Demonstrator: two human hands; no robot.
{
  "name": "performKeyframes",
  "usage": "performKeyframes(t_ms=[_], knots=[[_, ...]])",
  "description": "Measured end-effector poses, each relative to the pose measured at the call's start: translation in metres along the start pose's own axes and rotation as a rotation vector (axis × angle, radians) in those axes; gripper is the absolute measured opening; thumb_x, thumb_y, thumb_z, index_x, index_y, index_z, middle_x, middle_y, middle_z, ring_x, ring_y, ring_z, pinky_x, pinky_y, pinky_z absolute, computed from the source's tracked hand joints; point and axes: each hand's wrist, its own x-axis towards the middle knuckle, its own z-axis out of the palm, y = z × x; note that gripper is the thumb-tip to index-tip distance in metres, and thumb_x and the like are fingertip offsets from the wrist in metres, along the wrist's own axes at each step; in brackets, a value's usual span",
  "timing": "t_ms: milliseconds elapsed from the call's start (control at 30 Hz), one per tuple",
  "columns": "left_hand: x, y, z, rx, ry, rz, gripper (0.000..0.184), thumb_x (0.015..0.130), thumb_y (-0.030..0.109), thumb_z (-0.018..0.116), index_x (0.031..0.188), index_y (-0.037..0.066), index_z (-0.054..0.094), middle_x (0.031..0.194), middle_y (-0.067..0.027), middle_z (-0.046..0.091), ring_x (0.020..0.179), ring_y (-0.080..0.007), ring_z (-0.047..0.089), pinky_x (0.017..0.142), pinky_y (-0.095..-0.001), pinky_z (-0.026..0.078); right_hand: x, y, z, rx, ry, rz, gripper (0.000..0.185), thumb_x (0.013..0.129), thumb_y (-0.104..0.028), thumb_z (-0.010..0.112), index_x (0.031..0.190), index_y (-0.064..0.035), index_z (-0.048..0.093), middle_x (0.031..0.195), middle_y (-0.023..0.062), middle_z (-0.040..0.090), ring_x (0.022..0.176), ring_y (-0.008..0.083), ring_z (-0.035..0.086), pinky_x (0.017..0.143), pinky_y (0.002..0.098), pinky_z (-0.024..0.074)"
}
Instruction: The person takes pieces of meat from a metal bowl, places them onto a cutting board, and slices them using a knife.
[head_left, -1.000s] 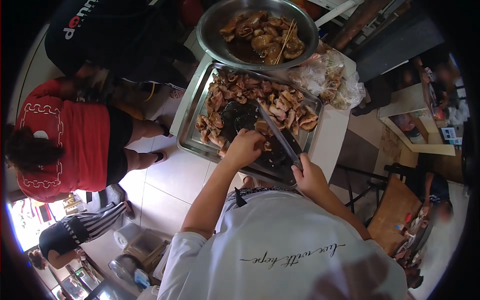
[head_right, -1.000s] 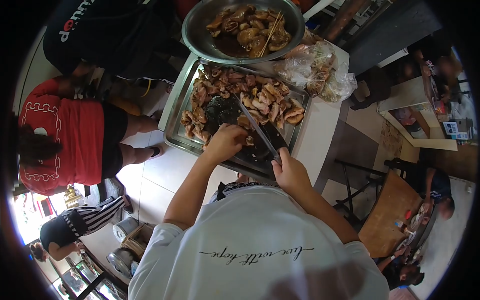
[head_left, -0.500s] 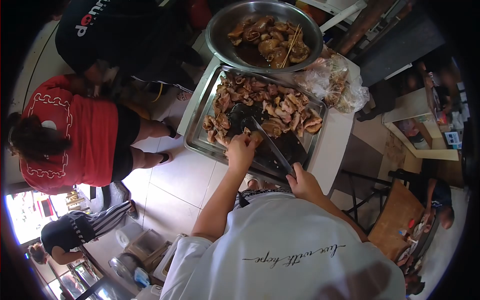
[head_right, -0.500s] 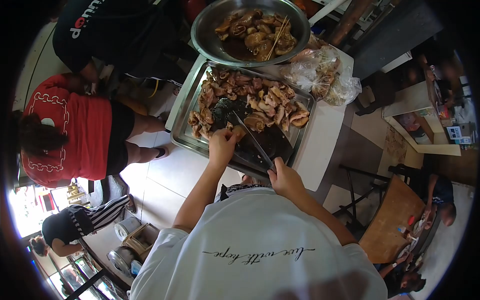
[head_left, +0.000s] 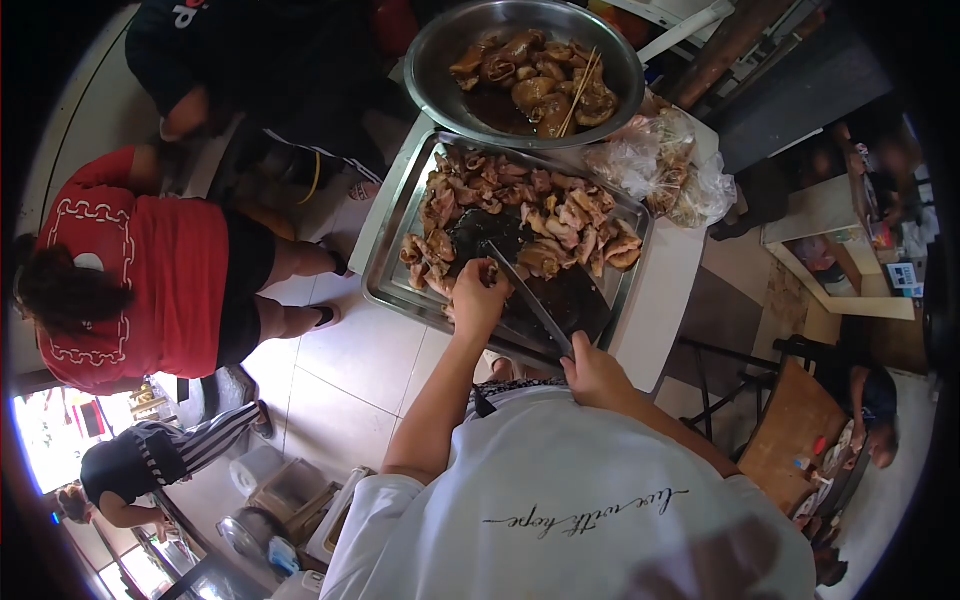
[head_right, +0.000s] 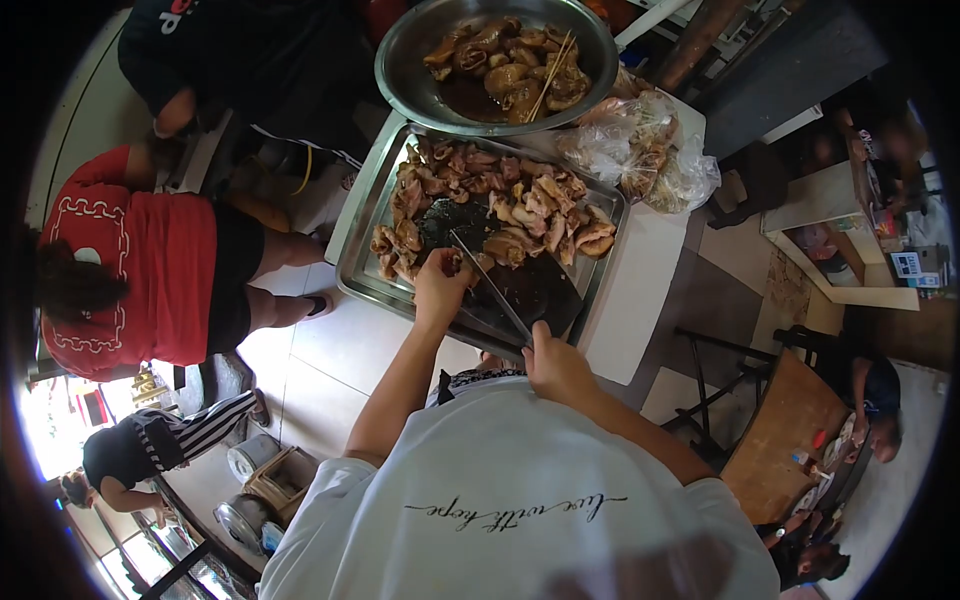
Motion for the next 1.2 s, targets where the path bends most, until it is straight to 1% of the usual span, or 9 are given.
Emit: performKeyframes(t_ms=[167,300,467,667,800,867,1033,1133,1200], knots=[[0.006,0.004,0.005,0.07,-0.003,0.038,0.032,0.073,0.014,0.066,0.1,-0.002,0.061,0.087,-0.0175,0.063,0.079,-0.0292,0.063,0.072,-0.0366,0.05,0.017,-0.014,0.007,-0.203,0.088,-0.07,0.022,0.092,-0.016,0.051,0.095,0.0015,0.039,0.066,0.0257,0.06,0.063,0.0445,0.061,0.057,0.051,0.0493],[0.01,0.0,0.006,0.087,-0.018,0.034,0.034,0.071,0.013,0.067,0.1,-0.002,0.06,0.09,-0.0195,0.063,0.081,-0.0327,0.062,0.074,-0.0384,0.05,0.029,-0.021,0.002,-0.184,0.033,-0.046,0.02,0.092,-0.015,0.05,0.097,0.0019,0.04,0.067,0.0249,0.06,0.063,0.0434,0.061,0.055,0.0497,0.0496],[0.009,-0.004,0.005,0.04,-0.013,0.02,0.035,0.071,0.013,0.067,0.101,-0.002,0.059,0.09,-0.0193,0.062,0.082,-0.0329,0.062,0.075,-0.0385,0.05,0.074,-0.011,0.03,0.01,0.176,-0.184,0.023,0.09,-0.014,0.052,0.099,0.0029,0.039,0.068,0.0249,0.06,0.064,0.0441,0.06,0.058,0.0525,0.047],[0.003,0.001,0.004,0.044,-0.004,0.045,0.036,0.071,0.012,0.066,0.103,-0.002,0.06,0.088,-0.0183,0.062,0.081,-0.0313,0.062,0.074,-0.0381,0.05,0.037,-0.014,0.014,-0.111,0.052,-0.075,0.019,0.09,-0.014,0.05,0.097,0.0018,0.042,0.069,0.0246,0.062,0.064,0.0417,0.063,0.057,0.0495,0.05],[0.007,-0.006,0.006,0.068,-0.059,0.07,0.036,0.069,0.013,0.067,0.102,-0.002,0.06,0.089,-0.0182,0.062,0.082,-0.0309,0.062,0.074,-0.0384,0.05,0.041,-0.004,0.027,-0.123,0.054,-0.023,0.018,0.091,-0.014,0.05,0.097,0.0014,0.042,0.071,0.0254,0.062,0.066,0.0414,0.063,0.058,0.0496,0.0501],[0.007,0.0,0.004,0.082,-0.068,0.069,0.037,0.069,0.013,0.068,0.102,-0.001,0.06,0.088,-0.0182,0.062,0.082,-0.0311,0.062,0.074,-0.0385,0.05,0.068,-0.003,0.039,-0.119,0.104,-0.107,0.018,0.091,-0.014,0.049,0.098,0.0014,0.042,0.072,0.026,0.062,0.068,0.0438,0.063,0.061,0.0512,0.0497],[0.007,-0.001,0.001,0.135,-0.094,0.126,0.043,0.067,0.012,0.068,0.106,-0.001,0.057,0.088,-0.0186,0.062,0.082,-0.0323,0.062,0.074,-0.0395,0.049,0.072,-0.001,0.018,-0.001,0.068,-0.069,0.024,0.09,-0.017,0.052,0.1,0.0021,0.042,0.076,0.0279,0.062,0.073,0.0471,0.061,0.066,0.0529,0.0475],[0.011,0.002,-0.003,0.149,-0.006,0.157,0.046,0.068,0.01,0.067,0.111,-0.001,0.053,0.089,-0.0194,0.062,0.082,-0.0339,0.062,0.073,-0.0406,0.049,0.045,0.019,0.001,0.044,0.022,-0.036,0.027,0.089,-0.019,0.055,0.101,0.0011,0.041,0.078,0.0278,0.062,0.075,0.0472,0.06,0.067,0.0528,0.0464],[0.015,0.003,-0.008,0.027,0.08,0.084,0.045,0.073,0.01,0.065,0.114,0.001,0.05,0.09,-0.0204,0.062,0.082,-0.0355,0.062,0.074,-0.0412,0.048,0.022,0.033,-0.013,0.031,-0.016,0.0,0.027,0.089,-0.019,0.056,0.101,0.0004,0.041,0.078,0.0273,0.062,0.076,0.0468,0.06,0.066,0.0525,0.0462]])
